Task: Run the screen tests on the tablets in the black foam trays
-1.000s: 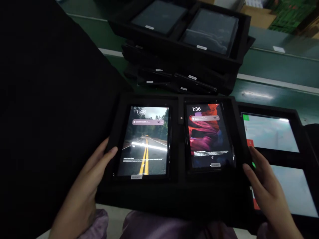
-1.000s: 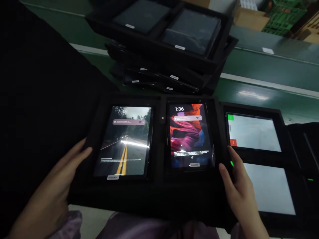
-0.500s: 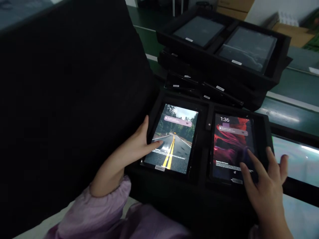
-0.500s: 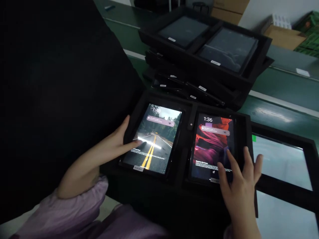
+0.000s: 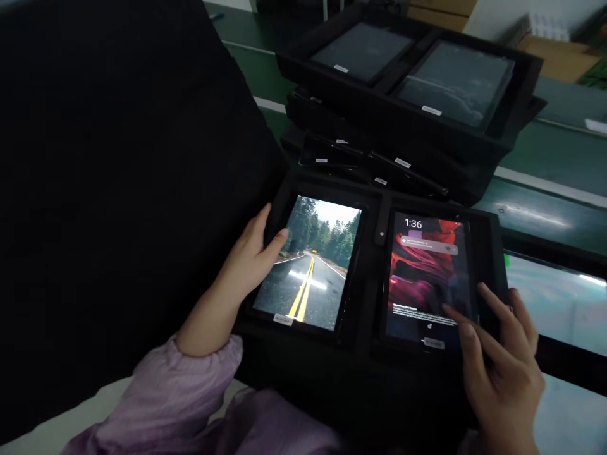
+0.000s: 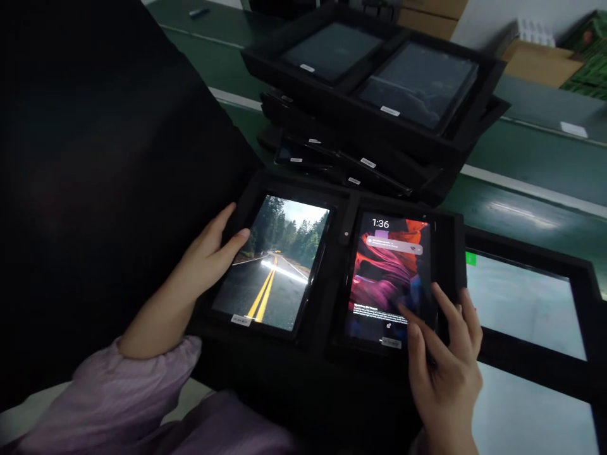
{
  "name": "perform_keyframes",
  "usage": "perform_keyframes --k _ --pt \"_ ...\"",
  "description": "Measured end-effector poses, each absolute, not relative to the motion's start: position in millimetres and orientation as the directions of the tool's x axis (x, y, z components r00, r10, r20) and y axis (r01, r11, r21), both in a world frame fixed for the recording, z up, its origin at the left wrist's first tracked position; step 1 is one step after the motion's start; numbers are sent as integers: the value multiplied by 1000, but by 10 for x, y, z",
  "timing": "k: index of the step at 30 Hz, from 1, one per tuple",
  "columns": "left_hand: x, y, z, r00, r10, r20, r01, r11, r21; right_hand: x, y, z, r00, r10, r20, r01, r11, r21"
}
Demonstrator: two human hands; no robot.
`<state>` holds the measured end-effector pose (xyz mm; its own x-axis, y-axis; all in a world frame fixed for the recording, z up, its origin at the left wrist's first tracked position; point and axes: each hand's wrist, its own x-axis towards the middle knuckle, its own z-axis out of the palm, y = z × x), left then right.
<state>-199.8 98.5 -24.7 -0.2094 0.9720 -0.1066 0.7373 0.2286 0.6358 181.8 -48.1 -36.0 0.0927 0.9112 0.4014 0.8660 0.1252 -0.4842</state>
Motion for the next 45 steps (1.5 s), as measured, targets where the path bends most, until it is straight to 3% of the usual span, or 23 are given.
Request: perform_keyframes --k 7,14,24,29,34,41,45 --pt "-1951 1021 -169 -260 946 -193 699 322 638 1785 -384 -516 30 900 434 913 152 -378" --pt "-1946 1013 -162 -251 950 -187 680 311 664 1725 -366 -499 88 865 494 908 134 -396" --pt "-2147 409 36 -6 892 -452 779 287 557 1939 -598 -362 32 883 467 943 128 -307" --pt "-2164 248 57 46 842 -538 828 269 492 1979 -636 -338 -115 865 489 929 268 -256" --pt "-2143 245 28 31 833 -552 842 276 464 1973 -605 -359 -154 867 474 918 303 -257" --pt "-1988 310 -17 -95 889 -447 837 314 448 1949 -616 -292 -208 869 449 833 397 -384" --pt "-1929 399 -89 -187 933 -309 736 341 584 2071 -597 -319 -331 843 424 811 483 -329"
